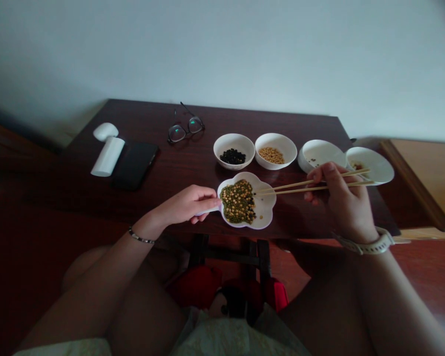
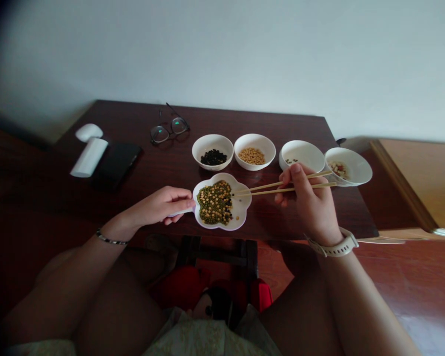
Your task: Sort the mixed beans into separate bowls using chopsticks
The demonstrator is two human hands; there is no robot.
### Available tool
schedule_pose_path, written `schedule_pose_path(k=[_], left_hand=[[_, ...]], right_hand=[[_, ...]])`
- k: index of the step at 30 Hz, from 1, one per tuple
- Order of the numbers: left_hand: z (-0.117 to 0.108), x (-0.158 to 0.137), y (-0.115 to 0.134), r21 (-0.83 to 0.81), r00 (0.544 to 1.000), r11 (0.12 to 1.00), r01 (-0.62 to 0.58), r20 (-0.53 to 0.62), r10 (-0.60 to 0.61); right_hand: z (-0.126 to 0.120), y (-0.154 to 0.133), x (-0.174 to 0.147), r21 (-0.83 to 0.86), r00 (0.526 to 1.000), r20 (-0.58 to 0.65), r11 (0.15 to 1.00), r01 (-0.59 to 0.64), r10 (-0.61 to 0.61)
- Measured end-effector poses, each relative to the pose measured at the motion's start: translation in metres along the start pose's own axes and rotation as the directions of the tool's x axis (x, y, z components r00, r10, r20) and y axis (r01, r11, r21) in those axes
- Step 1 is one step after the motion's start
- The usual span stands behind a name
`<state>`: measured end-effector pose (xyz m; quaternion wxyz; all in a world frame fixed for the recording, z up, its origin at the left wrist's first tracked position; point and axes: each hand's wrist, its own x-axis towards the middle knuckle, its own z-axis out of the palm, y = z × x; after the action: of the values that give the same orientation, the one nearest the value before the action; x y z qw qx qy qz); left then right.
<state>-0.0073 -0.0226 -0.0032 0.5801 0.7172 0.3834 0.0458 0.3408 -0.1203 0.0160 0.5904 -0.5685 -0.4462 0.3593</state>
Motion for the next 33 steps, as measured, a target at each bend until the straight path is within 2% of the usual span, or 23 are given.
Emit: schedule_pose_path(k=[5,9,13,19,24,29,33], left_hand=[[0.0,0.0,-0.001,0.002,1.0,1.0,-0.007,0.005,0.007],[0.0,0.0,-0.003,-0.008,1.0,1.0,-0.013,0.006,0.013],[0.001,0.0,-0.004,-0.029,1.0,1.0,-0.008,0.005,0.008],[0.001,-0.001,-0.003,-0.045,1.0,0.999,-0.005,0.012,0.005],[0.0,0.0,-0.004,-0.05,1.0,0.999,-0.004,0.014,0.005],[-0.001,0.0,-0.005,-0.024,1.0,1.0,-0.015,0.021,0.016],[-0.002,0.001,-0.006,-0.025,1.0,0.999,-0.022,0.021,0.023]], right_hand=[[0.001,-0.003,0.002,0.046,0.998,-0.064,0.999,0.03,-0.027],[0.002,-0.002,0.012,0.219,0.986,-0.159,0.972,0.087,-0.052],[0.006,0.005,0.03,0.393,0.979,-0.202,0.914,0.097,-0.018],[0.033,0.021,0.054,0.481,0.969,-0.238,0.86,0.17,-0.059],[0.047,0.023,0.053,0.423,0.989,-0.138,0.901,0.098,-0.043],[0.027,0.012,0.043,0.4,0.995,-0.099,0.914,0.069,-0.032],[0.009,0.004,0.031,0.304,1.0,0.005,0.953,0.001,-0.003]])
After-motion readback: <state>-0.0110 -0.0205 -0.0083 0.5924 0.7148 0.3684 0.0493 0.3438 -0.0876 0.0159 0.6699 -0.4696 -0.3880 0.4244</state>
